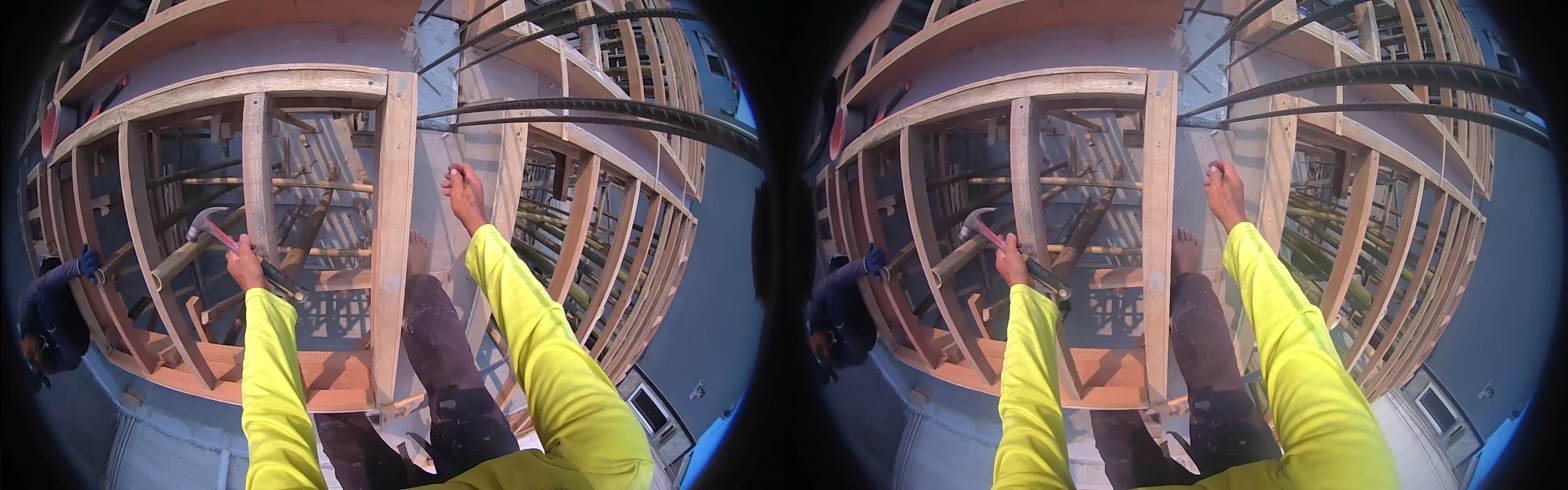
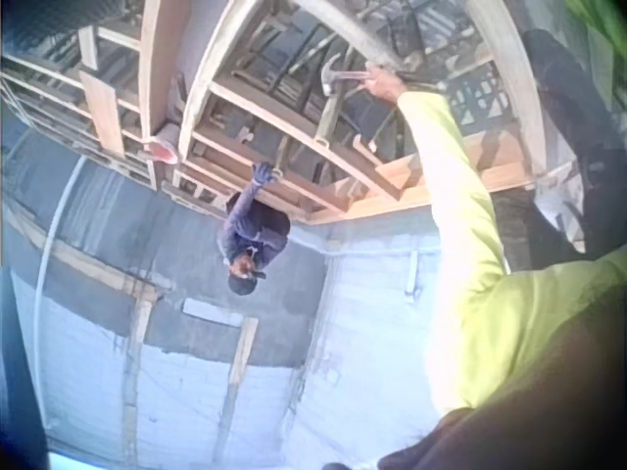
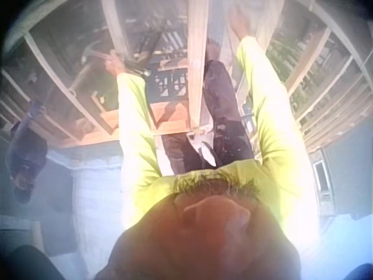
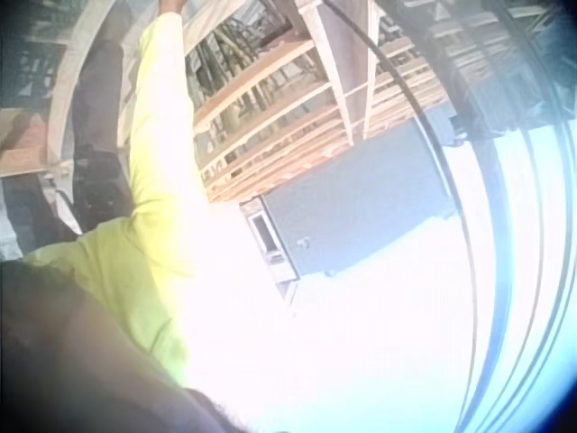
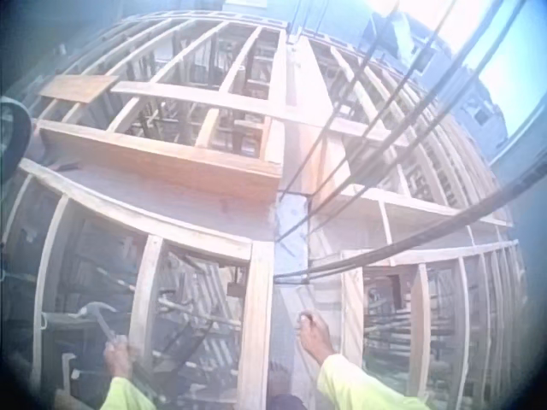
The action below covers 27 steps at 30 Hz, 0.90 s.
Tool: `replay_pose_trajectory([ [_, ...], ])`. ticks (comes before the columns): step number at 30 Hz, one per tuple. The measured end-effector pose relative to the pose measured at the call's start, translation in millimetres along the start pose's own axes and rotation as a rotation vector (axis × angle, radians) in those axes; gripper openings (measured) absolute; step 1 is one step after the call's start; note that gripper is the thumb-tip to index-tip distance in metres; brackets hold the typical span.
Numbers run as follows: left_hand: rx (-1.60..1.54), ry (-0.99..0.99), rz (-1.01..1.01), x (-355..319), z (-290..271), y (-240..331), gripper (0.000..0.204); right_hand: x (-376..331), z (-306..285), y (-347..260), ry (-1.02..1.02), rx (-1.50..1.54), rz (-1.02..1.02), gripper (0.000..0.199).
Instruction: The person assembles a curved wooden frame by positioning planks and driving nails with a hammer. They repeatedly pick nails from a bucket, align wood pieces, and hammer them into place while another worker assists nearby.
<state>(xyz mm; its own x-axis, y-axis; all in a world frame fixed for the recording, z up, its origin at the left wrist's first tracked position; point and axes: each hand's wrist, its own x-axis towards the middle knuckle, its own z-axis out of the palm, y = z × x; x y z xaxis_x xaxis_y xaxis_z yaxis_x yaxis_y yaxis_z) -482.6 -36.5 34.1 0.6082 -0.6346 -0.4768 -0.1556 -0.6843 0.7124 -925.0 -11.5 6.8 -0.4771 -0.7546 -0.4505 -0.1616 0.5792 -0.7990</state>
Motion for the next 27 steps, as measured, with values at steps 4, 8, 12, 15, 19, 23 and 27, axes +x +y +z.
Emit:
replay_pose_trajectory([
  [4,-0.07,0.044,0.027,44,59,-5,0.05,97,24,-6,0.03,0.442,0.156,0.026],
  [8,0.118,-0.076,-0.065,39,50,-8,0.042,197,54,-1,0.095,0.27,0.084,0.025],
  [12,0.099,-0.124,-0.042,43,62,6,0.033,289,45,45,0.21,-0.797,-0.309,0.034],
  [15,0.081,-0.081,-0.081,31,62,9,0.029,304,63,40,0.169,-0.818,-0.218,0.039],
  [19,0.045,-0.116,-0.054,32,57,8,0.026,325,53,52,0.002,-0.84,-0.235,0.035],
  [23,0.057,-0.093,-0.029,30,67,20,0.022,318,49,53,-0.034,-0.994,-0.271,0.024],
  [27,0.061,-0.107,-0.02,31,64,17,0.023,275,41,55,-0.048,-0.902,-0.289,0.029],
])
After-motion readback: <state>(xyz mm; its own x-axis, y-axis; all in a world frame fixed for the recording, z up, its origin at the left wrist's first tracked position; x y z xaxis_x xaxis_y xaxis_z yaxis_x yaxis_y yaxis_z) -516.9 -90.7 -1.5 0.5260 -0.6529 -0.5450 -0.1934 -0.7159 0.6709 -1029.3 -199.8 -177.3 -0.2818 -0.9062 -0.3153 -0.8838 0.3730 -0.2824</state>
